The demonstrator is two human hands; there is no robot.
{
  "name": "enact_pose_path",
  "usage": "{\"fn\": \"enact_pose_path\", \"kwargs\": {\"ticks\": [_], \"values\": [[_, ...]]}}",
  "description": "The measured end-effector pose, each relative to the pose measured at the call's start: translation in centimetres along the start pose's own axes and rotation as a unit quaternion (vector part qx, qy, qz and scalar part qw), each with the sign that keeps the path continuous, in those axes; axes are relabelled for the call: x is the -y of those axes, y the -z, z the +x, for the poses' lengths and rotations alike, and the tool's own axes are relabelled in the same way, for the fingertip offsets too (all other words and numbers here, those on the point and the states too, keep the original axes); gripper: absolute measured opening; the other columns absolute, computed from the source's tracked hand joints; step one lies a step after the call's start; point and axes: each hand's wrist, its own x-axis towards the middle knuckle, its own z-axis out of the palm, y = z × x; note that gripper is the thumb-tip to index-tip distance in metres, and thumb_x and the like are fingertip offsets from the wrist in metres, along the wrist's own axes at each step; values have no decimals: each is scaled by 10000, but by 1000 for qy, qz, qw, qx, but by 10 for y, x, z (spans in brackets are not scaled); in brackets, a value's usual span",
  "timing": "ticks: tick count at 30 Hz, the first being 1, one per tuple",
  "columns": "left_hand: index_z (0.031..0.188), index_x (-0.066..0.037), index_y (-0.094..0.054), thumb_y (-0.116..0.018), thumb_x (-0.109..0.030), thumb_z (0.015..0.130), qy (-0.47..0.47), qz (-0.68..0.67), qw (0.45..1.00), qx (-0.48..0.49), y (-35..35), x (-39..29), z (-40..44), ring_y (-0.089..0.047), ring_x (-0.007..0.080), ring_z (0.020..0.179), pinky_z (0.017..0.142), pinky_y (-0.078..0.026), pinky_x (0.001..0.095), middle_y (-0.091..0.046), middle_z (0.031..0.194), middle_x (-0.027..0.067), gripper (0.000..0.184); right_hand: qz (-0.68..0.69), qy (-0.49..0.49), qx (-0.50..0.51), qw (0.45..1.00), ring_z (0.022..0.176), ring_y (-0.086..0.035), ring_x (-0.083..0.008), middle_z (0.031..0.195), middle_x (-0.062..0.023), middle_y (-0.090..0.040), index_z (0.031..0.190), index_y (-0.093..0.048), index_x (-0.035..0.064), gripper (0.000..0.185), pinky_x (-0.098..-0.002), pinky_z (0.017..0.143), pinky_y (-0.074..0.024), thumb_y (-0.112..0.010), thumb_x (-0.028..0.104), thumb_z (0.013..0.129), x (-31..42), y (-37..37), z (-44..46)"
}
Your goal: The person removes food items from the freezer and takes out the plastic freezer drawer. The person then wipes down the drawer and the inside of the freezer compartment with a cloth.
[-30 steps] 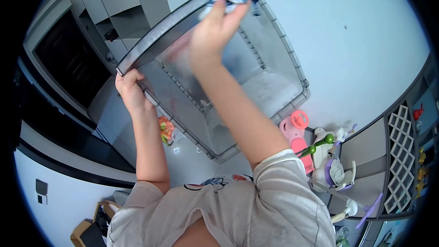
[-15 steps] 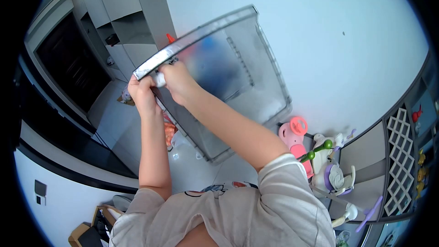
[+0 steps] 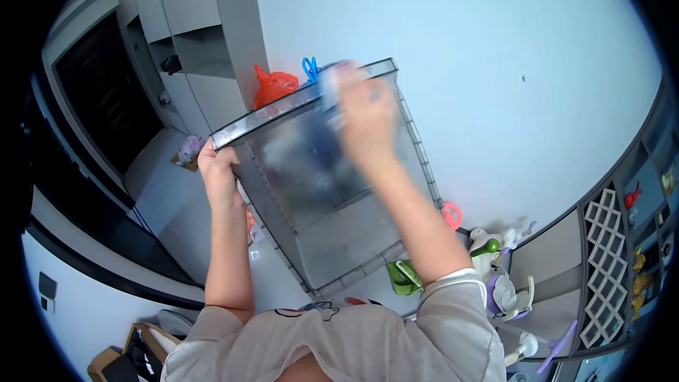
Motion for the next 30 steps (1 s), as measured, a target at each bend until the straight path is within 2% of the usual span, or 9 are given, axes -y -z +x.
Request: {"fn": "enact_pose_path", "kwargs": {"ticks": [3,5,8,10,14,15,17,20,30], "values": [[850,25,-624,-420,109,621,18,-13,1000,-14,12,1,4,-472,62,583,525,-345,198,-605,728,16,318,-186,-106,216,953,777,-575,-323,998,-136,-590,1130,-547,32,432,-412,661,-484,-600,52,702,-110,-8,-5],[849,23,-624,-424,107,622,15,-1,1000,-8,22,3,5,-471,62,582,526,-346,201,-602,718,16,314,107,-393,475,780,728,-588,-288,916,-114,-610,1006,-586,14,339,-412,603,-485,-576,42,669,-158,14,11],[843,17,-622,-430,104,624,13,-4,1000,-4,23,-4,7,-475,66,565,521,-355,206,-600,695,20,304,608,-554,172,542,705,-579,-242,813,-95,-609,889,-593,-10,268,-376,564,-471,-536,42,632,-211,7,-49],[842,17,-621,-429,104,625,8,-16,1000,6,20,-7,9,-476,67,552,516,-357,206,-600,689,22,303,222,-427,436,760,690,-552,-194,745,-98,-583,853,-585,-22,248,-331,556,-445,-524,41,621,-249,-3,-88],[834,26,-617,-419,101,649,13,16,999,25,19,-9,17,-466,60,531,498,-350,202,-600,689,19,282,416,-556,118,710,646,-526,-152,727,-60,-576,915,-597,-33,289,-279,577,-423,-506,28,648,-221,34,-73],[840,30,-621,-419,98,658,24,19,999,30,16,-11,18,-453,54,539,505,-340,199,-593,685,11,280,273,-466,177,823,622,-513,-117,704,-22,-563,935,-602,-13,256,-258,579,-420,-504,41,705,-203,39,-64],[859,37,-626,-421,98,657,20,69,997,29,9,-12,22,-443,50,548,512,-332,197,-583,685,5,294,449,-408,90,790,619,-504,-66,687,8,-552,972,-604,14,227,-230,559,-413,-483,23,781,-152,50,-41],[901,50,-637,-427,95,670,33,101,994,37,-7,-15,22,-430,43,569,527,-318,194,-568,699,-5,315,173,44,130,975,975,-554,-260,1007,-116,-597,1033,-609,78,352,-371,817,-440,-614,39,683,-82,40,-27],[869,16,-668,-495,142,688,76,97,987,105,-31,-5,-11,-503,31,633,572,-379,183,-625,753,-7,281,-237,226,375,867,1227,-384,-312,1308,-134,-476,1177,-603,22,398,-492,962,-325,-509,231,852,-20,-69,-110]]}}
